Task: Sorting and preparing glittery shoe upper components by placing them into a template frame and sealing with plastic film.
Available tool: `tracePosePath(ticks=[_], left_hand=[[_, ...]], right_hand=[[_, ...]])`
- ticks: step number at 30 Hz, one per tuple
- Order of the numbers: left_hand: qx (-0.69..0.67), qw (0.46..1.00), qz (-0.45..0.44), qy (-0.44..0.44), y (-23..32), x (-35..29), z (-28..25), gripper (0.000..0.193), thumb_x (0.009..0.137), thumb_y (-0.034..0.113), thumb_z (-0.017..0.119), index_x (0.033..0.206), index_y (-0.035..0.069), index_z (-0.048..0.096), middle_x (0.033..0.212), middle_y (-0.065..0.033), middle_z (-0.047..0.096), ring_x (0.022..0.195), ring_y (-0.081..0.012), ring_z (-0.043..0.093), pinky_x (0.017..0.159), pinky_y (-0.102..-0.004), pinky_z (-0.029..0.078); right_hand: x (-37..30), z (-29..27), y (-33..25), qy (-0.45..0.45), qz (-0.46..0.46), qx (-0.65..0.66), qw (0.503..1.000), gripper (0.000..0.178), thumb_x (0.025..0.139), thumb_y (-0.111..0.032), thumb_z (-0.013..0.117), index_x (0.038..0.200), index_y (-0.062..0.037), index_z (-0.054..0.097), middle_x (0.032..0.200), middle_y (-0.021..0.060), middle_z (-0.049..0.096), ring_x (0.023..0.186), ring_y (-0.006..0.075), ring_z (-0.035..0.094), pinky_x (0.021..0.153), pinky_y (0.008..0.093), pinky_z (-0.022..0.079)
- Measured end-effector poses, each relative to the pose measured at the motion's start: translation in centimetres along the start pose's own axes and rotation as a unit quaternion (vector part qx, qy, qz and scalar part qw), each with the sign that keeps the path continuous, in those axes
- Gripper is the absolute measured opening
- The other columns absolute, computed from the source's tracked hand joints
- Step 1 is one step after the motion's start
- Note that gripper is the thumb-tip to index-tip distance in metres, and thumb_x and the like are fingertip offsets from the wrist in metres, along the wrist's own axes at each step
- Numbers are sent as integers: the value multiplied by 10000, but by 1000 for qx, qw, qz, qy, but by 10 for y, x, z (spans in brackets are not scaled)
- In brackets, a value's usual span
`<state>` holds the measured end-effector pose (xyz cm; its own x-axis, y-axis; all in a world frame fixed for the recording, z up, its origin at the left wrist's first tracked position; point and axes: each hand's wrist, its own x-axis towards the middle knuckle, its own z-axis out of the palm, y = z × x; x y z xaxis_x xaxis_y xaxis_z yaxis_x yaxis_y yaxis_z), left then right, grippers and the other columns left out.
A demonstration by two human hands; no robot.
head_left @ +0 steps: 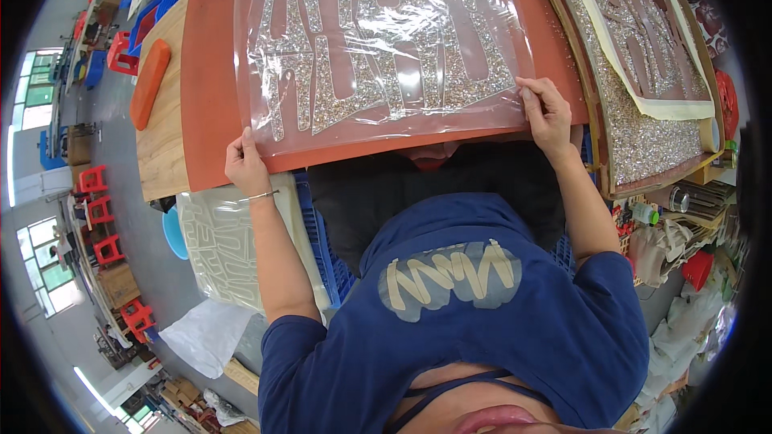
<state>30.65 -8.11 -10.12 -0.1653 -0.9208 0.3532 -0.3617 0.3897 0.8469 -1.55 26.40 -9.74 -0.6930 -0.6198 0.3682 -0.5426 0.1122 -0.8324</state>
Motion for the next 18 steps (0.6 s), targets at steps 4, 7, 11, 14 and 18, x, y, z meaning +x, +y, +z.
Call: tracePosePath(ticks=[4,7,11,14,18], left_hand=[[-38,999,-25,3,4,1,0,243,873,202,674,756,-3,618,591,58,482,532,-23,378,476,-189,315],[22,999,-27,-14,-3,6,-5,237,866,214,681,787,-6,639,635,28,521,561,-47,430,504,-213,368],[127,989,64,-37,-8,9,-7,256,850,242,692,822,-10,663,748,-39,585,655,-101,510,599,-261,441],[156,986,50,-42,-15,8,-7,267,846,257,695,827,-8,671,775,-58,597,679,-117,529,627,-270,455],[135,990,33,-30,-14,9,-4,271,843,272,698,829,2,680,763,-58,594,670,-124,534,617,-271,455]], right_hand=[[0,-3,4,-45,-149,-93,983,188,914,3,517,1066,-3,626,837,33,562,634,65,488,543,205,396],[-6,-7,-1,-49,-16,-11,999,188,890,13,538,1056,2,626,856,56,567,704,114,524,612,233,424],[-1,-7,-7,-50,-2,-19,999,184,869,12,560,1037,-2,635,870,76,570,777,164,542,689,260,437],[2,-3,-7,-50,-30,-76,995,175,866,-2,570,1023,-15,646,862,82,573,792,184,544,716,264,435],[3,-1,-7,-42,-16,-91,995,173,842,-21,596,996,-58,664,844,88,596,793,224,539,710,307,434]])
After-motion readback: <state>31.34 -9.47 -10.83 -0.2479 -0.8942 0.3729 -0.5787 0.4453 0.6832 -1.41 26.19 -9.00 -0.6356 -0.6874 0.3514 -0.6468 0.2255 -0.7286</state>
